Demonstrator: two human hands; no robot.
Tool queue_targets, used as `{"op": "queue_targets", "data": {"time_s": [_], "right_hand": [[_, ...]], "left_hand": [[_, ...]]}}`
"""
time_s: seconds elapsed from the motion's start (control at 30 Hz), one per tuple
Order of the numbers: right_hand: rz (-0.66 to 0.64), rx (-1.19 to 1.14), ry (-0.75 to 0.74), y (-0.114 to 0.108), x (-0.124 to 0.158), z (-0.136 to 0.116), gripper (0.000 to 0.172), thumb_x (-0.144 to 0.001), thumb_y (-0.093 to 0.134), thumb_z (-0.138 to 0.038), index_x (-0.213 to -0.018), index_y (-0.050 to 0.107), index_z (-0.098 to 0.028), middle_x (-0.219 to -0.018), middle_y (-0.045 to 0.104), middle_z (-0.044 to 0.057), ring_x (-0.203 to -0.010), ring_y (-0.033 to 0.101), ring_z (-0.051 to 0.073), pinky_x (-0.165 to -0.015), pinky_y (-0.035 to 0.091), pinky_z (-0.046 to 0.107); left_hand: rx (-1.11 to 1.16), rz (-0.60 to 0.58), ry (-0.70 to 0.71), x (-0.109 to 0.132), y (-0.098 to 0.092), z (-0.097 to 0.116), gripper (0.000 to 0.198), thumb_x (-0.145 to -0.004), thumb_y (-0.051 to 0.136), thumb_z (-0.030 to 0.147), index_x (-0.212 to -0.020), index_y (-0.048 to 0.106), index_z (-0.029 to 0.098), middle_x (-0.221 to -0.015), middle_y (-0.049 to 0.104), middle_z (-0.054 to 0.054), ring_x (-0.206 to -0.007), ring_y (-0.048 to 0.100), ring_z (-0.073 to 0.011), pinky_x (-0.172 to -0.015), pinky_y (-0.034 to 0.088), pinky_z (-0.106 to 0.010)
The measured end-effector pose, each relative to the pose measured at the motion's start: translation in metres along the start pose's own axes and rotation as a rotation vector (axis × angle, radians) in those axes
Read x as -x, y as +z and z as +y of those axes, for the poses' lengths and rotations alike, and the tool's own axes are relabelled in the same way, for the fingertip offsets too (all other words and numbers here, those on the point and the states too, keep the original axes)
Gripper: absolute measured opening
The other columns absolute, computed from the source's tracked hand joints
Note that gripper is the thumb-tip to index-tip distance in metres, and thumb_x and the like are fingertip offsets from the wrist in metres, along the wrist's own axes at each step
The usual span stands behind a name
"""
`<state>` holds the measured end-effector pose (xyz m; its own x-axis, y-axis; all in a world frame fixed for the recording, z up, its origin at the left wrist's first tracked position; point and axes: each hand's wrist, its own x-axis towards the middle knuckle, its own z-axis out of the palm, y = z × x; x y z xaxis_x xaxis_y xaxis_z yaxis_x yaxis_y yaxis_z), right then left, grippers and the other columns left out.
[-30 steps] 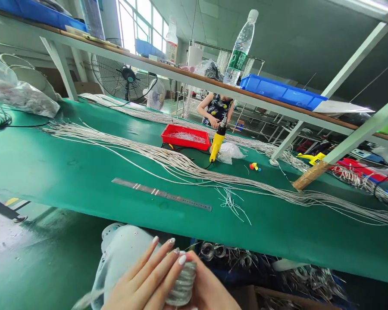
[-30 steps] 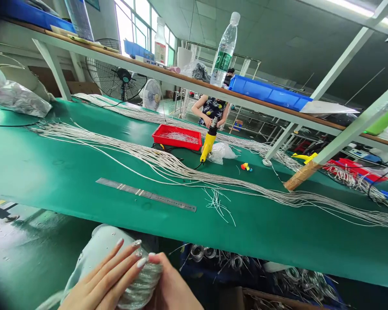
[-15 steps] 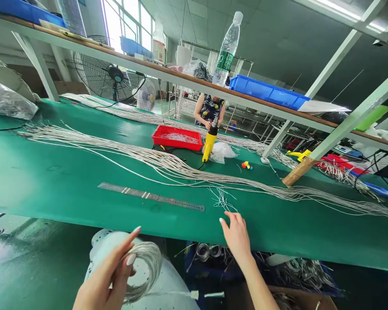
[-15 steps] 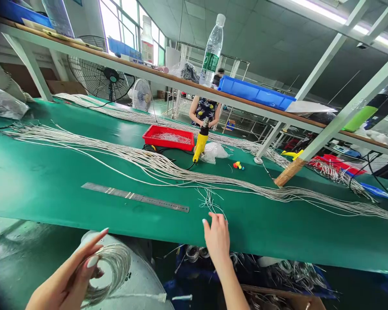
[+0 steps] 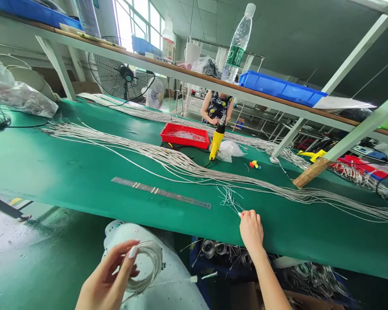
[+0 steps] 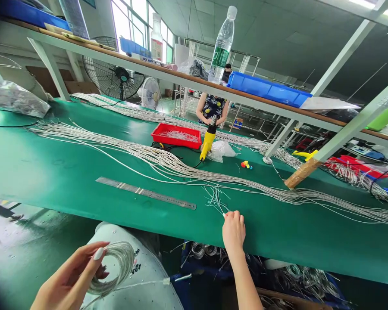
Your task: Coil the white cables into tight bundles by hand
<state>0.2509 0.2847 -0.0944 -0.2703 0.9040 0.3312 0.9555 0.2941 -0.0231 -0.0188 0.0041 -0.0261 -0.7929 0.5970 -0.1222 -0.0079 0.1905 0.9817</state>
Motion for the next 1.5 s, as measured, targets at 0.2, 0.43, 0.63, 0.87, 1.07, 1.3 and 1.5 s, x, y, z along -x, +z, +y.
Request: {"op": "queue_targets", "data": {"time_s": [0.2, 0.43, 0.63, 0.87, 1.07, 1.3, 1.5], "right_hand": [[0.000, -0.047, -0.073, 0.000, 0.003, 0.009, 0.017, -0.099, 0.051, -0.024, -0.101, 0.063, -0.012, -0.100, 0.064, 0.015, -0.090, 0.059, 0.030, -0.079, 0.045, 0.038], [0.005, -0.062, -0.061, 0.006, 0.003, 0.012, 0.018, -0.098, 0.052, -0.025, -0.088, 0.063, -0.015, -0.091, 0.063, 0.013, -0.086, 0.059, 0.030, -0.074, 0.046, 0.038], [0.016, -0.100, -0.050, 0.005, 0.003, 0.010, 0.030, -0.099, 0.037, -0.024, -0.093, 0.065, -0.013, -0.093, 0.063, 0.020, -0.089, 0.057, 0.036, -0.074, 0.044, 0.044], [-0.012, -0.407, 0.002, -0.009, 0.005, -0.006, 0.039, -0.099, 0.025, -0.033, -0.096, 0.059, -0.014, -0.097, 0.064, 0.023, -0.091, 0.059, 0.036, -0.078, 0.046, 0.048], [-0.255, -0.808, -0.038, -0.059, 0.039, -0.073, 0.032, -0.098, 0.041, -0.049, -0.102, 0.056, -0.022, -0.086, 0.070, 0.007, -0.075, 0.066, 0.022, -0.065, 0.052, 0.032], [-0.870, -1.138, -0.244, -0.132, 0.086, -0.147, 0.030, -0.069, 0.064, -0.007, -0.086, 0.046, -0.025, -0.065, 0.055, -0.008, -0.060, 0.053, 0.012, -0.056, 0.037, 0.021], [-0.504, -1.003, -0.394, -0.121, 0.100, -0.156, 0.034, -0.062, 0.057, -0.002, -0.081, 0.040, -0.025, -0.058, 0.046, -0.010, -0.050, 0.051, 0.011, -0.050, 0.035, 0.021]], "left_hand": [[-0.078, -0.063, -0.112, -0.012, -0.010, -0.008, 0.068, -0.076, 0.065, 0.067, -0.127, 0.063, 0.022, -0.082, 0.074, 0.000, -0.074, 0.066, -0.0160, -0.067, 0.051, -0.019], [-0.056, -0.058, -0.314, -0.015, -0.013, -0.010, 0.074, -0.062, 0.070, 0.074, -0.111, 0.072, 0.019, -0.080, 0.075, -0.002, -0.077, 0.063, -0.0208, -0.065, 0.047, -0.025], [-0.122, -0.050, -0.235, -0.011, -0.010, -0.010, 0.066, -0.068, 0.066, 0.071, -0.111, 0.073, 0.022, -0.079, 0.075, 0.001, -0.079, 0.063, -0.0220, -0.062, 0.044, -0.026], [-0.208, -0.213, -0.138, -0.018, -0.016, -0.031, 0.067, -0.078, 0.053, 0.074, -0.116, 0.066, 0.021, -0.086, 0.071, 0.000, -0.094, 0.063, -0.0248, -0.080, 0.047, -0.028], [-0.190, -0.197, -0.099, -0.016, -0.010, -0.030, 0.064, -0.080, 0.045, 0.076, -0.114, 0.059, 0.023, -0.080, 0.067, 0.000, -0.081, 0.061, -0.0216, -0.075, 0.048, -0.028], [-0.319, -0.211, -0.105, -0.007, -0.010, -0.021, 0.058, -0.082, 0.041, 0.075, -0.113, 0.050, 0.026, -0.071, 0.058, 0.003, -0.069, 0.055, -0.0224, -0.068, 0.043, -0.031], [-0.313, -0.111, -0.109, 0.006, -0.005, 0.000, 0.047, -0.084, 0.042, 0.068, -0.107, 0.052, 0.029, -0.068, 0.056, 0.004, -0.067, 0.051, -0.0233, -0.069, 0.040, -0.032]]}}
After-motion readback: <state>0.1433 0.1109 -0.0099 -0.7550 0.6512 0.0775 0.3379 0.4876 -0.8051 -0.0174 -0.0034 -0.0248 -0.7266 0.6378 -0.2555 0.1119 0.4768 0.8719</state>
